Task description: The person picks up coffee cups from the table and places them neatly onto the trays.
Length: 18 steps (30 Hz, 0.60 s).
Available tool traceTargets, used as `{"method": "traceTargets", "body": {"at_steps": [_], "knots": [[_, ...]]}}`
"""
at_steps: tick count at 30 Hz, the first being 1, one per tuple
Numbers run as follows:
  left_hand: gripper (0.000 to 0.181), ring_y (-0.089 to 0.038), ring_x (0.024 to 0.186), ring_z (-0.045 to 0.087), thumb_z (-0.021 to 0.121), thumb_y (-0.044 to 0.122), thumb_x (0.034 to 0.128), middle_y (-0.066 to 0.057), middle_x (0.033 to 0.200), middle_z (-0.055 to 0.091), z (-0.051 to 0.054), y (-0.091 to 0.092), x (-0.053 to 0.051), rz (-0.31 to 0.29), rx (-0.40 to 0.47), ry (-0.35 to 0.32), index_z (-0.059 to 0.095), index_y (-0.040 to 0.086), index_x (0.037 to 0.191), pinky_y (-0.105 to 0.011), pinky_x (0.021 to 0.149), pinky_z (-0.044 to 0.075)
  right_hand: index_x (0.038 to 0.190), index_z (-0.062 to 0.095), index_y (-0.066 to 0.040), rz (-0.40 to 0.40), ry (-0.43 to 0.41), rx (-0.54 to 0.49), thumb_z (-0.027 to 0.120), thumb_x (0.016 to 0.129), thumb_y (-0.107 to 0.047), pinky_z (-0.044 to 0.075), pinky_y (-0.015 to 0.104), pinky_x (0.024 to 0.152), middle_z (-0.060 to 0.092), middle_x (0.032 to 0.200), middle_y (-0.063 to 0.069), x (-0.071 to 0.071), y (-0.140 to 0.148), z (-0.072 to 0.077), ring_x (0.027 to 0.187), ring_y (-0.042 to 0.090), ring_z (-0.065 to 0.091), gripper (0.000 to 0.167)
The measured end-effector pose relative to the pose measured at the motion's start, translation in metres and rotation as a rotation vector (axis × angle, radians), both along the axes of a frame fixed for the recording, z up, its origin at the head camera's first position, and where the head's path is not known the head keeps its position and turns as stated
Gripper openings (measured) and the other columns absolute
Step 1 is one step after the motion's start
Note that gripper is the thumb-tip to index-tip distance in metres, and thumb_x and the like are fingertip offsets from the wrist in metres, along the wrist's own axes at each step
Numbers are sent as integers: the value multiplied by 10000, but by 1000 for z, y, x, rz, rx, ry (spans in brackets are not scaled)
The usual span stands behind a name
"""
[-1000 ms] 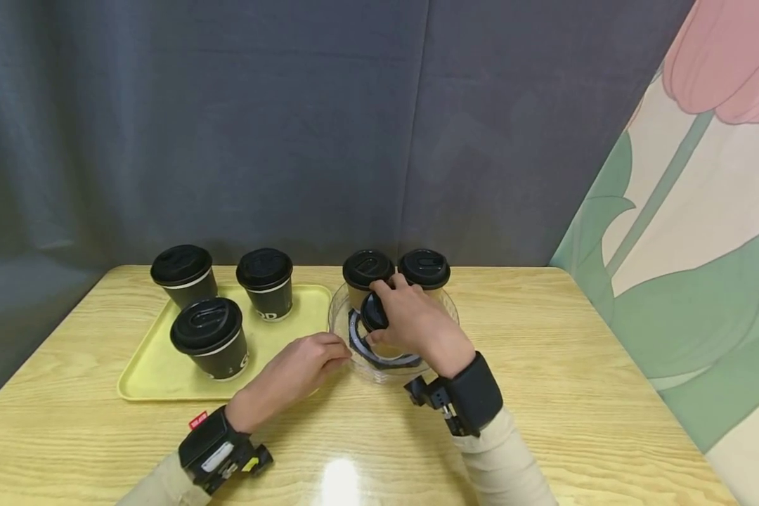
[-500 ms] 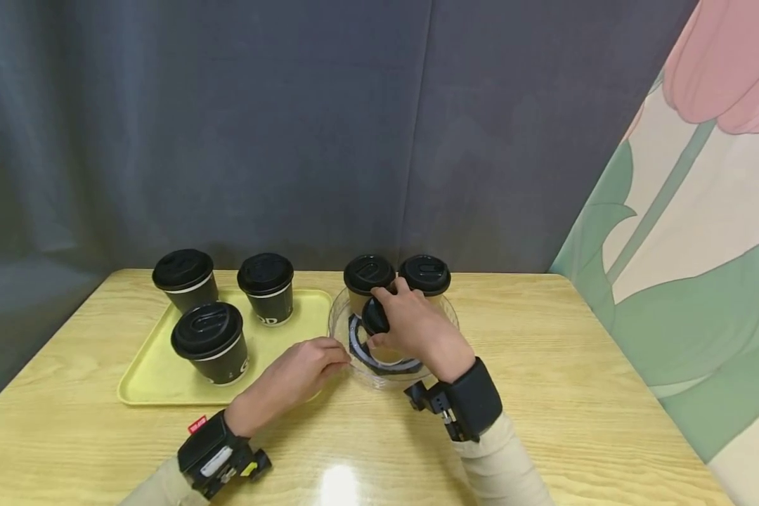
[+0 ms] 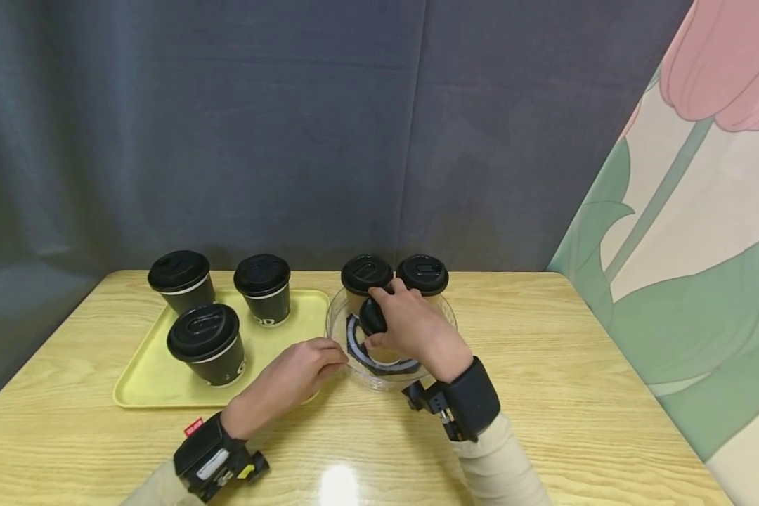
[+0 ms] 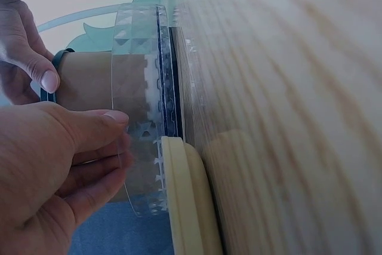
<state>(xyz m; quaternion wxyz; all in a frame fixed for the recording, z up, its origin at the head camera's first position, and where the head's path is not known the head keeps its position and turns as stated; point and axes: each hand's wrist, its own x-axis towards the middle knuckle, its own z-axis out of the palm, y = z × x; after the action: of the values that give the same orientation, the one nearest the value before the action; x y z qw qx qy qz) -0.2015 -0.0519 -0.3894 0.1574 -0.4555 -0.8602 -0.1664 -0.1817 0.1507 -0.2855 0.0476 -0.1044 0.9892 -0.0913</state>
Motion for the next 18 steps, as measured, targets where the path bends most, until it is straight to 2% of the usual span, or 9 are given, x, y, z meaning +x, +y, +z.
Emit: {"method": "traceTargets", "body": {"at_steps": [11,18], "knots": [[68,-60,858,656,666,149,919,57,894,674,-2,2,-1,-1,9,3,730,171,934,-222,740,540,1463,422,-124,1,6,6,807,767,-405,459,556,972,403,1462,234,-1,1,-1,1264,427,501,844],[71,-47,864,649,660,136,924,66,912,676,4,4,-1,5,1,-1,721,168,944,-232,747,543,1478,395,-119,26,6,-21,773,801,-418,464,528,976,389,1467,231,-1,7,4,1284,419,484,831]]}}
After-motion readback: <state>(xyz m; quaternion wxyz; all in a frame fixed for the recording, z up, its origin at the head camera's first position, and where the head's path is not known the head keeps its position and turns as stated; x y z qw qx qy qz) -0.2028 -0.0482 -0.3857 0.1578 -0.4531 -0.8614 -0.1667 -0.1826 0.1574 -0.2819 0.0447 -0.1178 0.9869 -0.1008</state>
